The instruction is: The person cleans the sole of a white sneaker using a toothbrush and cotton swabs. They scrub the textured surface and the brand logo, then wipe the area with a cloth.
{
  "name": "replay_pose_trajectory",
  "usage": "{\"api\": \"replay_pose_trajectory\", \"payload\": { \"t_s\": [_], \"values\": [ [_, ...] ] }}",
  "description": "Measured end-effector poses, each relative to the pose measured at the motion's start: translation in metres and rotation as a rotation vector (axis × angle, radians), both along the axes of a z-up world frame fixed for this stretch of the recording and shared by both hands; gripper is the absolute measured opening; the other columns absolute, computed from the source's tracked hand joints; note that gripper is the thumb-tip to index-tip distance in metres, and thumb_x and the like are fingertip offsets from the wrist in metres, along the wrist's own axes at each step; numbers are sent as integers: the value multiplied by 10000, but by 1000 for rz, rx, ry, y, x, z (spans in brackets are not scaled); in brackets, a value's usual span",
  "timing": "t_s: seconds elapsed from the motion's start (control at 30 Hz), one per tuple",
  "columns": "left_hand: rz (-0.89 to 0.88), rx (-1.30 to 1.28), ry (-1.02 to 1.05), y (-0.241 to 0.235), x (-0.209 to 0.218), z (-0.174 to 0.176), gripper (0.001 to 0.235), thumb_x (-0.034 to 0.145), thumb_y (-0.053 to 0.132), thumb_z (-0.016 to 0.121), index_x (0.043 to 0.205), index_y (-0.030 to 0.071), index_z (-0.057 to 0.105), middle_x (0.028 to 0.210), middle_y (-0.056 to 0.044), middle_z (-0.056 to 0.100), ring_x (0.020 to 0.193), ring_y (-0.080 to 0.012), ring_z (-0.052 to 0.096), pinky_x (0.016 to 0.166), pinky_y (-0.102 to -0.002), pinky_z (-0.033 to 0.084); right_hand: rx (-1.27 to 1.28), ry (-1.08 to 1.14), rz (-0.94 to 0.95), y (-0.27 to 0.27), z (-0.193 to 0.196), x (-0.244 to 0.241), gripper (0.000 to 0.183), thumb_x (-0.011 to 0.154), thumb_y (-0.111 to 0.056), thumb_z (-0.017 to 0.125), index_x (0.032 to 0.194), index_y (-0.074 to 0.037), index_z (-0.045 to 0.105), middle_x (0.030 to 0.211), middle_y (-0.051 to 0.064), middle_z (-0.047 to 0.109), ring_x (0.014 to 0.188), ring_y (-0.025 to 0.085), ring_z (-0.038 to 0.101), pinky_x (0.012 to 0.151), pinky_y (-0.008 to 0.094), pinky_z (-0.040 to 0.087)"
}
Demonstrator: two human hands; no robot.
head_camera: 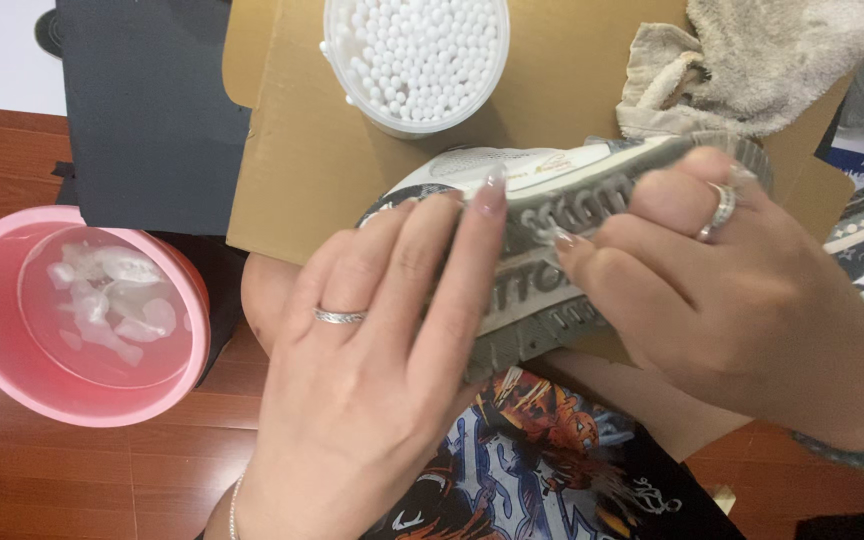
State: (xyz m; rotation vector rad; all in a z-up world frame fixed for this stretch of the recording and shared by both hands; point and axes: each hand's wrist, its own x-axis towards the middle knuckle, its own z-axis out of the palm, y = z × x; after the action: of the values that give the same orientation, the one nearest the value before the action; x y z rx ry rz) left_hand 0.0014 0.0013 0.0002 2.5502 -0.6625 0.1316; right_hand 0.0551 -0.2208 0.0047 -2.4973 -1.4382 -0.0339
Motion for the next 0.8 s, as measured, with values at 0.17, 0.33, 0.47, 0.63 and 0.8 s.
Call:
{"api": "replay_pose_trajectory", "payload": {
  "t_s": [0.17,0.33,0.47,0.63,0.8],
  "values": [
    [-2,-32,20,1,0,0,792,690,132,716,1429,-68,509,1342,-177,582,1240,-330,567,1042,-472,448,-40,-264,-12,1,-2,1,121,862,-34,739,971,13,716,769,50,528,757,231,569,751,429,467],
    [8,-4,-24,0,0,-1,691,772,38,711,1425,-72,514,1329,-180,583,1233,-318,573,1052,-450,462,29,-60,-41,0,-1,1,85,891,-21,745,891,-1,662,767,56,523,729,253,528,713,444,442],
    [18,1,-4,0,-5,1,710,754,57,710,1427,-56,515,1336,-171,585,1238,-320,565,1062,-459,449,1,-183,-42,-8,-10,-10,89,883,-32,727,856,-7,646,734,65,489,713,258,524,682,439,436],
    [1,-24,-1,-1,-5,1,781,737,108,760,1449,-65,492,1350,-174,571,1243,-332,550,1073,-463,435,91,-73,-77,-8,-12,-7,125,890,6,722,841,-8,607,744,78,491,728,279,517,696,443,434],
    [-8,-94,102,4,-7,0,992,608,222,849,1468,-71,449,1393,-170,539,1264,-342,528,1065,-476,412,23,-160,-21,8,2,-3,150,895,-59,736,825,-24,609,742,68,504,732,275,521,734,455,457]
  ]
}}
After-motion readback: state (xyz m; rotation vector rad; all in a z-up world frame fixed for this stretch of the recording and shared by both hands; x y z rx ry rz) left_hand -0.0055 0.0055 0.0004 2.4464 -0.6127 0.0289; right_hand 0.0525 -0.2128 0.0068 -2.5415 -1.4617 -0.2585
